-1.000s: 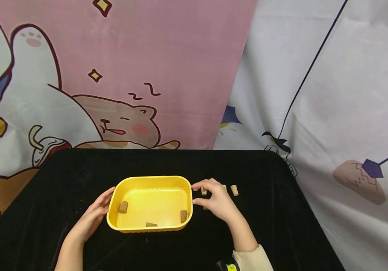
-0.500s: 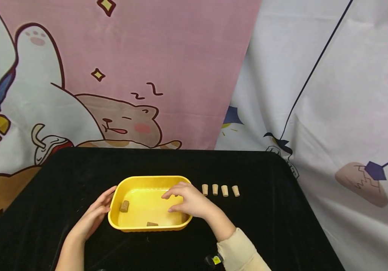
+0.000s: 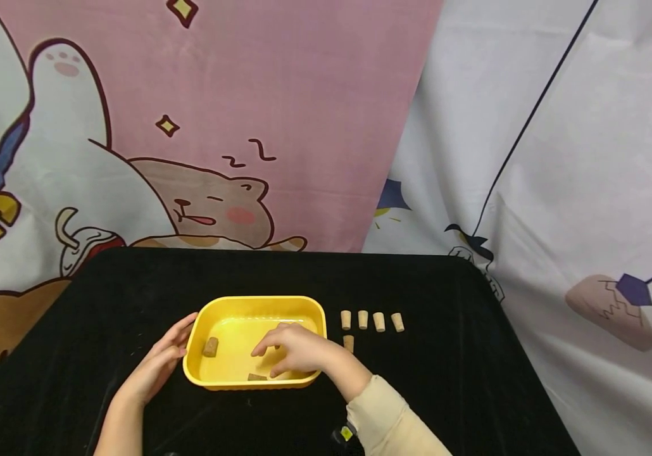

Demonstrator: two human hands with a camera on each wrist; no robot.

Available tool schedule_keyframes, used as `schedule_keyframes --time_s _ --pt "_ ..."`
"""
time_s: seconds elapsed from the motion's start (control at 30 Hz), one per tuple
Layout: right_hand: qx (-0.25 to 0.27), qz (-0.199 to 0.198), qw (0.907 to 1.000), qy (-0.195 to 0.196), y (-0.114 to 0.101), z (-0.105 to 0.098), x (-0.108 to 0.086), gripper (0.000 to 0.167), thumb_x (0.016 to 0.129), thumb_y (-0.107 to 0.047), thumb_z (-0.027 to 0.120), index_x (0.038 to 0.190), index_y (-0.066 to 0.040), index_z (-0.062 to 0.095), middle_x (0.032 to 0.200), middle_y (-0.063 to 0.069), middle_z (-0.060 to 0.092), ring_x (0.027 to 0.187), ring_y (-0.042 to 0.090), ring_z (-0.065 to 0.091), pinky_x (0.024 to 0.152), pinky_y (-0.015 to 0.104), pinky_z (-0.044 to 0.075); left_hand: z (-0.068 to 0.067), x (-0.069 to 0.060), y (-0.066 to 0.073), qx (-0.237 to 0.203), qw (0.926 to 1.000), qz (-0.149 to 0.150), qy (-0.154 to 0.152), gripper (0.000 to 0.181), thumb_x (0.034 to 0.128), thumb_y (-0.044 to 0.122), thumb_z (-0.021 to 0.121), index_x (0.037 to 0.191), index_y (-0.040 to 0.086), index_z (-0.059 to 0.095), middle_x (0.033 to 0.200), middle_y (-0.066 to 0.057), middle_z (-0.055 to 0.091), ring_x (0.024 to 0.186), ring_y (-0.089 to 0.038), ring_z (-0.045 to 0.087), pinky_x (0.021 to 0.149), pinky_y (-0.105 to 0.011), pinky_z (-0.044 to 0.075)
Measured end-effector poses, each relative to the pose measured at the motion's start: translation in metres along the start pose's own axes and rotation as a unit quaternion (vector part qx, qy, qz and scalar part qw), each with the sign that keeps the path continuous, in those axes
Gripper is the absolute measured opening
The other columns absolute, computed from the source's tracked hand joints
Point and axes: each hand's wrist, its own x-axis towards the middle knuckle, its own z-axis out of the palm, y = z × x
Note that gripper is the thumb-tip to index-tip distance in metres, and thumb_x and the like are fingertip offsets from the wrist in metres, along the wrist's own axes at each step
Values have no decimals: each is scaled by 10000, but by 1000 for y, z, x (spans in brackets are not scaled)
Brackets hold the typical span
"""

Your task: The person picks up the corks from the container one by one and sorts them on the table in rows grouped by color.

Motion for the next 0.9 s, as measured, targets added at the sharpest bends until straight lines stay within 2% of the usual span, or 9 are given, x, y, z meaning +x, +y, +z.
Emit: schedule_keyframes --time_s 0.4,0.63,0.9 --pt "-23 -286 9961 -835 2 12 12 457 769 -5 724 1190 -173 670 1166 -134 617 1076 6 509 949 216 379 0 1 1 -43 10000 -56 29 611 929 110 456 1499 98 237 1520 -184 277 1353 -381 246 1058 -649 84" --pt "98 -402 9949 -924 4 17 16 460 758 44 701 1175 -150 675 1147 -123 630 1063 -7 524 941 196 384 1 1 1 -58 9999 -76 55 610 929 111 456 1499 102 239 1519 -179 283 1341 -376 267 1062 -633 117" --pt "294 -215 9954 -891 4 22 20 391 773 29 699 1122 -149 693 1058 -138 641 983 -24 543 877 170 413 1 1 2 -80 9999 -92 30 615 932 110 452 1504 100 227 1530 -177 260 1359 -376 240 1064 -637 91"
